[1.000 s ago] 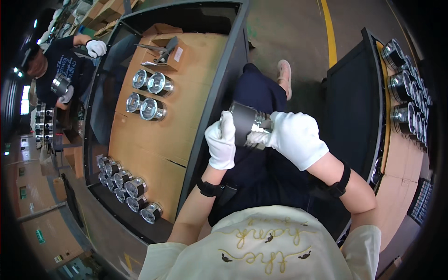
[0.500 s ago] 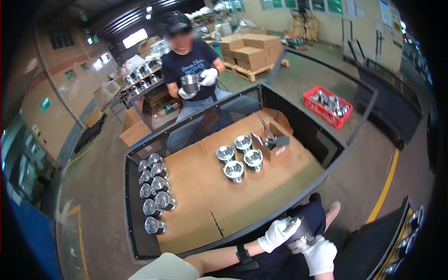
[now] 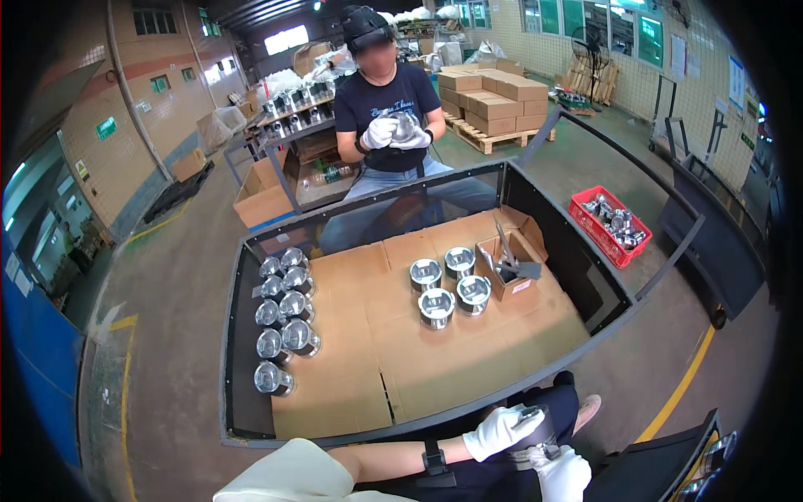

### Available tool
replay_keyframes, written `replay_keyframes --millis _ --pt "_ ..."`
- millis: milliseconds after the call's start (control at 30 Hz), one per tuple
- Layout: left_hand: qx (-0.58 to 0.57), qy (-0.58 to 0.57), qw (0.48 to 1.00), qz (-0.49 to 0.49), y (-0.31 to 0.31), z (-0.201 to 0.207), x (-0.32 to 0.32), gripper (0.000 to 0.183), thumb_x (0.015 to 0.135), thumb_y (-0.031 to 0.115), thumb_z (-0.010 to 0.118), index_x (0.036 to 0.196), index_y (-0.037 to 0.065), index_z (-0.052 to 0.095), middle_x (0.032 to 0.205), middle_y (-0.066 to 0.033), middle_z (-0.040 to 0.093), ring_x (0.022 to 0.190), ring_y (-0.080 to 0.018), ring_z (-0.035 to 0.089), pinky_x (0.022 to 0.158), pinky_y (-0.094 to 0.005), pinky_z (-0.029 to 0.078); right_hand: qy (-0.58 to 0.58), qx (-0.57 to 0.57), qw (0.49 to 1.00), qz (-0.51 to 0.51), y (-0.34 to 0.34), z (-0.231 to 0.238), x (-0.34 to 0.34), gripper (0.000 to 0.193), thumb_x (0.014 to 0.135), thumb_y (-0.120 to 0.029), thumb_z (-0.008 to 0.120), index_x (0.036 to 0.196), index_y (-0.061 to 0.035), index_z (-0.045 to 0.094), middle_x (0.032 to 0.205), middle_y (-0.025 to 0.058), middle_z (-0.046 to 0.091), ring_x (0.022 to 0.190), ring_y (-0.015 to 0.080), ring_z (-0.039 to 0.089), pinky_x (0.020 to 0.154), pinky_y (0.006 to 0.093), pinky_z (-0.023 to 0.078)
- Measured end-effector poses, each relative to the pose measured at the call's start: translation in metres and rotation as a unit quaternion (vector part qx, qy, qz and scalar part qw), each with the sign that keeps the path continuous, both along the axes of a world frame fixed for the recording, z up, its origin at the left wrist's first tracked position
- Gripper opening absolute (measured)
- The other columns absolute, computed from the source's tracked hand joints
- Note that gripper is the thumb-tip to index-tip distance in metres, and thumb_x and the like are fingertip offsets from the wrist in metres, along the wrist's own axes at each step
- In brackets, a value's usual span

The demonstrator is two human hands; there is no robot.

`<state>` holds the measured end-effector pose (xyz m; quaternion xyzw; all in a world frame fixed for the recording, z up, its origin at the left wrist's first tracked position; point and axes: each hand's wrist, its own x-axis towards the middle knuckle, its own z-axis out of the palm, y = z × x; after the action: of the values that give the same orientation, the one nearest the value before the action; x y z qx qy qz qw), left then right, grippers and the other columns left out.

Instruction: Inspecting and organizing metal engine pistons on a workbench in a fabrication facility.

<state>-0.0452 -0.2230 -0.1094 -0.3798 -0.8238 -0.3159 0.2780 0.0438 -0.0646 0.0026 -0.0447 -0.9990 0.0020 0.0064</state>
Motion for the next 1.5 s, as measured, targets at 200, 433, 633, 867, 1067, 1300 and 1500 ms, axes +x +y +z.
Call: replay_keyframes --millis 200,433,633,867,1067,1300,1500 --pt "-0.07 0.096 0.988 0.097 -0.005 0.001 0.009 0.045 0.08 0.002 0.058 0.124 0.014 0.055 0.099 -0.0071 0.066 0.075 -0.0214 0.065 0.059 -0.0294 0.051 -0.025 -0.086 0.994 -0.066 -0.011 0.015 0.002 0.048 0.085 -0.055 0.054 0.078 -0.009 0.063 0.065 0.0147 0.064 0.062 0.0324 0.065 0.06 0.0428 0.051" --pt "0.002 -0.022 1.0 0.019 0.0 0.003 0.019 0.041 0.08 0.004 0.057 0.121 0.011 0.057 0.086 -0.0099 0.065 0.066 -0.0245 0.063 0.057 -0.0328 0.052 -0.061 -0.036 0.997 -0.017 -0.005 0.01 0.012 0.037 0.09 -0.044 0.053 0.085 -0.0092 0.064 0.076 0.0141 0.065 0.066 0.0312 0.065 0.059 0.0409 0.051" --pt "0.006 -0.042 0.999 -0.029 0.0 0.033 -0.002 0.009 0.086 0.009 0.056 0.089 0.004 0.062 0.067 -0.0122 0.059 0.055 -0.0255 0.056 0.048 -0.0358 0.046 0.099 -0.081 0.99 -0.056 -0.014 0.006 -0.002 0.045 0.066 -0.045 0.076 0.073 -0.0032 0.06 0.06 0.0185 0.06 0.056 0.0361 0.061 0.053 0.0432 0.05" --pt "0.215 -0.337 0.915 -0.048 -0.009 0.037 -0.003 0.033 0.095 0.014 0.051 0.067 -0.002 0.053 0.049 -0.0058 0.04 0.043 -0.0136 0.04 0.043 -0.0327 0.029 0.01 -0.234 0.968 -0.096 -0.002 0.025 -0.007 0.039 0.071 -0.045 0.074 0.079 -0.0089 0.062 0.064 0.013 0.062 0.059 0.03 0.063 0.054 0.0384 0.049" --pt "0.201 -0.332 0.921 -0.038 -0.004 0.039 0.006 0.038 0.096 0.013 0.048 0.061 -0.002 0.046 0.048 -0.0069 0.035 0.041 -0.0159 0.032 0.042 -0.0347 0.023 -0.006 -0.331 0.939 -0.088 0.009 0.016 0.019 0.048 0.072 -0.046 0.074 0.095 -0.0068 0.061 0.067 0.0135 0.062 0.062 0.0319 0.064 0.055 0.0388 0.05" --pt "0.137 -0.339 0.93 -0.031 -0.011 0.04 0.006 0.019 0.092 0.01 0.05 0.08 -0.002 0.059 0.056 -0.0133 0.05 0.048 -0.0289 0.051 0.045 -0.0371 0.036 0.028 -0.285 0.958 -0.032 0.014 0.004 0.015 0.043 0.081 -0.044 0.065 0.087 -0.0026 0.057 0.061 0.0158 0.06 0.057 0.0366 0.061 0.051 0.0411 0.049" --pt "0.187 -0.323 0.928 -0.014 -0.008 0.039 0.003 0.038 0.097 0.016 0.047 0.064 -0.003 0.049 0.05 -0.0054 0.036 0.044 -0.0128 0.032 0.043 -0.0335 0.023 0.002 -0.273 0.961 -0.051 0.007 0.007 0.017 0.046 0.077 -0.044 0.07 0.09 -0.002 0.055 0.068 0.0153 0.061 0.06 0.0343 0.062 0.053 0.0399 0.05"
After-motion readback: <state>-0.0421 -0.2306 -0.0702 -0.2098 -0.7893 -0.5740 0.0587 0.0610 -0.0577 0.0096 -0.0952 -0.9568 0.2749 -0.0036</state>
